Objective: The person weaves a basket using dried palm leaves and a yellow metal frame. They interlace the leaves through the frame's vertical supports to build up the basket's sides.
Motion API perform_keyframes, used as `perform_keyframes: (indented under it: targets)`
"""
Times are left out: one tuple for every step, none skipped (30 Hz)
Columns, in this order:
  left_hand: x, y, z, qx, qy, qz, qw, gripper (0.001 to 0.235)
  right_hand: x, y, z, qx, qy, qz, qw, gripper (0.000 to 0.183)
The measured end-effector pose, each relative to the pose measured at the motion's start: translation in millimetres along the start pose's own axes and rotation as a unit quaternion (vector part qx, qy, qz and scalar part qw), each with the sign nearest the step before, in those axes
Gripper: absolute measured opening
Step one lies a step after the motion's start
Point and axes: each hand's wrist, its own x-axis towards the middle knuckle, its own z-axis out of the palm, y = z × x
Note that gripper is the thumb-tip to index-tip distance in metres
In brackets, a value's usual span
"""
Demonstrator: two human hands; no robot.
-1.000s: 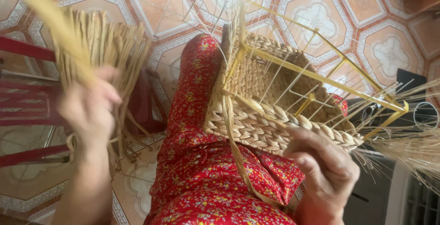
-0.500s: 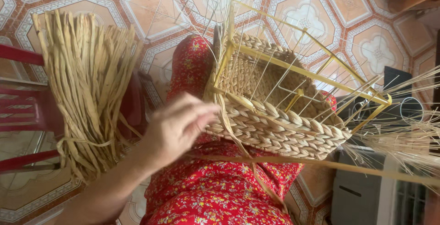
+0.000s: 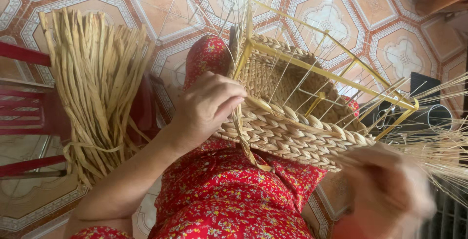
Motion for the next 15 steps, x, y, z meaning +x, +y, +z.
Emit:
perform_keyframes:
  targets:
    - [0, -1, -2, -0.024, -0.009, -0.016, 1.000, 0.018, 10, 1, 14, -0.060, -0.075, -0.016, 0.995, 0.018]
    - [-2, -1, -4, -0.048, -0.016, -0.033, 0.998, 0.019, 21, 4, 30, -0.136, -0.152, -0.056, 0.977, 0.015]
    - [-4, -1, -7, -0.045, -0.011, -0.022, 0.999, 0.020, 29, 7, 49, -0.135, -0.177, -0.069, 0.972, 0.013]
    - [-7, -1, -9, -0.045, -0.007, -0.012, 0.999, 0.021, 34, 9, 64, -0.136, -0.202, -0.080, 0.967, 0.012]
    - [-10, -1, -10, -0.045, -0.003, -0.002, 0.999, 0.022, 39, 10, 78, -0.146, -0.201, -0.102, 0.963, 0.012]
    - [-12, -1, -10, -0.051, -0.006, -0.006, 0.999, 0.021, 43, 10, 88, -0.155, -0.199, -0.126, 0.959, 0.012]
    - [-13, -2, -11, -0.058, -0.010, -0.011, 0.998, 0.021, 45, 9, 94, -0.166, -0.198, -0.121, 0.959, 0.012]
    - [-14, -3, -12, -0.065, -0.014, -0.016, 0.998, 0.020, 47, 7, 99, -0.177, -0.197, -0.115, 0.958, 0.013]
    - [-15, -3, -14, -0.062, -0.018, -0.013, 0.998, 0.020, 47, 6, 103, -0.187, -0.196, -0.109, 0.956, 0.014]
    - [-16, -4, -14, -0.059, -0.023, -0.010, 0.998, 0.020, 46, 4, 105, -0.189, -0.196, -0.113, 0.956, 0.015]
    - [-16, -4, -15, -0.056, -0.027, -0.007, 0.998, 0.020, 45, 3, 105, -0.191, -0.196, -0.118, 0.955, 0.016]
    - [-16, -3, -15, -0.052, -0.030, -0.004, 0.998, 0.019, 43, 3, 105, -0.193, -0.195, -0.120, 0.954, 0.017]
    - [-16, -2, -16, -0.048, -0.033, -0.001, 0.998, 0.019, 42, 2, 104, -0.204, -0.205, -0.116, 0.950, 0.020]
    - [-14, -2, -17, -0.041, -0.034, 0.006, 0.999, 0.019, 43, 4, 106, -0.213, -0.213, -0.115, 0.947, 0.023]
    - [-11, -1, -17, -0.043, -0.033, 0.021, 0.998, 0.019, 45, 5, 109, -0.222, -0.221, -0.115, 0.943, 0.026]
